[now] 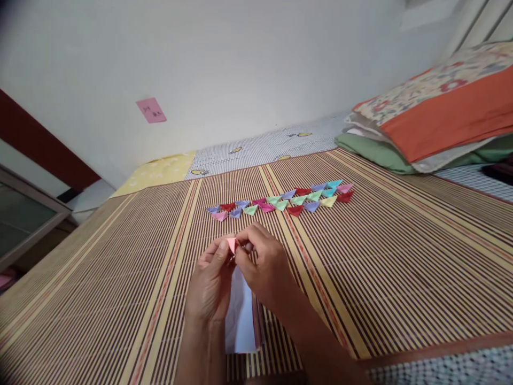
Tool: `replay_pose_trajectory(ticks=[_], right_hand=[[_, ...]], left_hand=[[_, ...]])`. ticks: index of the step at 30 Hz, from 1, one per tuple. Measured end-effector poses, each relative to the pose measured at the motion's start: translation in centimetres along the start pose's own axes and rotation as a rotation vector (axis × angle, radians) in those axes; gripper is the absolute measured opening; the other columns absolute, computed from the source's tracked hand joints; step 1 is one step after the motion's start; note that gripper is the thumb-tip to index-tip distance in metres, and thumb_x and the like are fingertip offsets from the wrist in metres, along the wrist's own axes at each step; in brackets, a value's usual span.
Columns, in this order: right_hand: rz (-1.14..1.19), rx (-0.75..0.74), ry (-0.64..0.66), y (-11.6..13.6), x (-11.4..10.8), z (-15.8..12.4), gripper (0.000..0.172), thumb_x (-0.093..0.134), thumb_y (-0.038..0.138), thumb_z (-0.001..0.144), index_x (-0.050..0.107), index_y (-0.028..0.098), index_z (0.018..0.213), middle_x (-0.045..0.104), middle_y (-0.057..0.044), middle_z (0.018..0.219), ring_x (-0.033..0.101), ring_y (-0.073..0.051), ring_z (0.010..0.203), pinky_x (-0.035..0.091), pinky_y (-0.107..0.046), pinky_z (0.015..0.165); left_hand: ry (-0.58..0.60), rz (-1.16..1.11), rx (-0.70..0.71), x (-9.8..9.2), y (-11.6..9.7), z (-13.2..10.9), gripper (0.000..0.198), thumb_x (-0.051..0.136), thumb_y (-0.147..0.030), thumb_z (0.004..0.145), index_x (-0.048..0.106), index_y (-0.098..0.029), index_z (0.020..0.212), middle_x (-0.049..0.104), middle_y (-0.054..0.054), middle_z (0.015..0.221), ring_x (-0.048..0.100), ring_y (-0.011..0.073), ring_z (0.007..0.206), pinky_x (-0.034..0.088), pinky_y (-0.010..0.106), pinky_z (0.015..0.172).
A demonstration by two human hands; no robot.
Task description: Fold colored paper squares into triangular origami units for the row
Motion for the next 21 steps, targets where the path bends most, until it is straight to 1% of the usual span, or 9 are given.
replay_pose_trajectory(ticks=[3,5,7,10,12,14,16,18,21], right_hand=[[-0.124,-0.147,-0.017,0.6,0.5,-0.3,0.018,0.051,0.006,0.09,0.064,0.019,0.088,0.063,-0.005,0.085,0.059,-0.02,0.082,0.047,-0.033,0.074],[-0.185,-0.2,-0.003,0.5,1.0,-0.5,0.021,0.048,0.005,0.092,0.065,0.018,0.091,0.064,-0.007,0.087,0.06,-0.022,0.086,0.048,-0.036,0.077],[-0.213,-0.222,0.006,0.4,1.3,-0.6,0.023,0.047,0.006,0.093,0.067,0.018,0.092,0.064,-0.008,0.089,0.061,-0.022,0.087,0.049,-0.037,0.079],[-0.18,-0.2,-0.02,0.2,1.1,-0.6,0.024,0.047,0.005,0.093,0.068,0.018,0.092,0.064,-0.008,0.089,0.062,-0.022,0.088,0.05,-0.036,0.079],[-0.136,-0.17,-0.041,0.2,0.8,-0.5,0.024,0.048,0.004,0.091,0.067,0.018,0.09,0.064,-0.008,0.088,0.062,-0.022,0.088,0.051,-0.035,0.078],[-0.094,-0.155,-0.024,0.3,0.6,-0.3,0.025,0.048,0.003,0.089,0.067,0.018,0.091,0.064,-0.007,0.089,0.062,-0.021,0.088,0.05,-0.034,0.079],[-0.051,-0.151,0.023,0.4,0.6,-0.1,0.026,0.048,0.003,0.088,0.067,0.017,0.095,0.065,-0.007,0.092,0.062,-0.021,0.091,0.05,-0.034,0.081],[-0.013,-0.126,0.049,0.3,0.4,0.1,0.025,0.049,0.004,0.088,0.067,0.018,0.098,0.065,-0.007,0.096,0.062,-0.021,0.093,0.049,-0.034,0.082],[0.017,-0.017,0.048,-0.5,0.0,0.3,0.011,0.06,0.011,0.088,0.067,0.019,0.089,0.063,-0.003,0.088,0.059,-0.018,0.081,0.047,-0.031,0.073]], left_hand=[[-0.002,-0.023,-0.068,0.6,0.6,-0.3,0.033,0.088,-0.041,0.066,0.075,-0.013,0.079,0.071,0.004,0.073,0.066,0.017,0.072,0.052,0.028,0.07],[-0.003,-0.055,-0.107,0.9,0.9,-0.5,0.033,0.088,-0.041,0.066,0.075,-0.013,0.076,0.07,0.005,0.072,0.067,0.018,0.072,0.052,0.028,0.068],[0.003,-0.072,-0.12,0.9,0.9,-0.5,0.033,0.088,-0.041,0.066,0.075,-0.012,0.075,0.071,0.005,0.073,0.068,0.0187,0.074,0.054,0.029,0.069],[0.017,-0.064,-0.116,0.9,0.9,-0.4,0.032,0.089,-0.038,0.065,0.076,-0.012,0.078,0.072,0.006,0.078,0.069,0.0188,0.076,0.055,0.029,0.069],[0.005,-0.047,-0.103,0.6,0.9,-0.2,0.031,0.089,-0.038,0.064,0.077,-0.013,0.079,0.072,0.006,0.078,0.069,0.0179,0.075,0.054,0.028,0.067],[-0.016,-0.024,-0.07,0.2,0.9,0.0,0.031,0.09,-0.038,0.063,0.077,-0.014,0.078,0.071,0.004,0.073,0.068,0.0163,0.07,0.053,0.026,0.064],[-0.046,0.013,-0.014,-0.3,0.6,0.2,0.03,0.089,-0.039,0.063,0.078,-0.014,0.077,0.07,0.003,0.069,0.066,0.0146,0.065,0.052,0.025,0.062],[-0.075,0.068,0.056,-0.8,0.2,0.2,0.028,0.087,-0.04,0.068,0.079,-0.015,0.079,0.071,0.003,0.069,0.066,0.0148,0.064,0.052,0.026,0.064],[-0.088,0.207,0.145,-1.1,-0.6,0.0,0.025,0.078,-0.04,0.08,0.08,-0.016,0.088,0.076,0.005,0.079,0.07,0.0184,0.074,0.054,0.03,0.073]])
Point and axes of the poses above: each hand's wrist, its own z-axis towards the middle knuckle, its own x-axis out of the palm, y = z × x, the point moved 8 cm from there along z, towards the middle knuckle
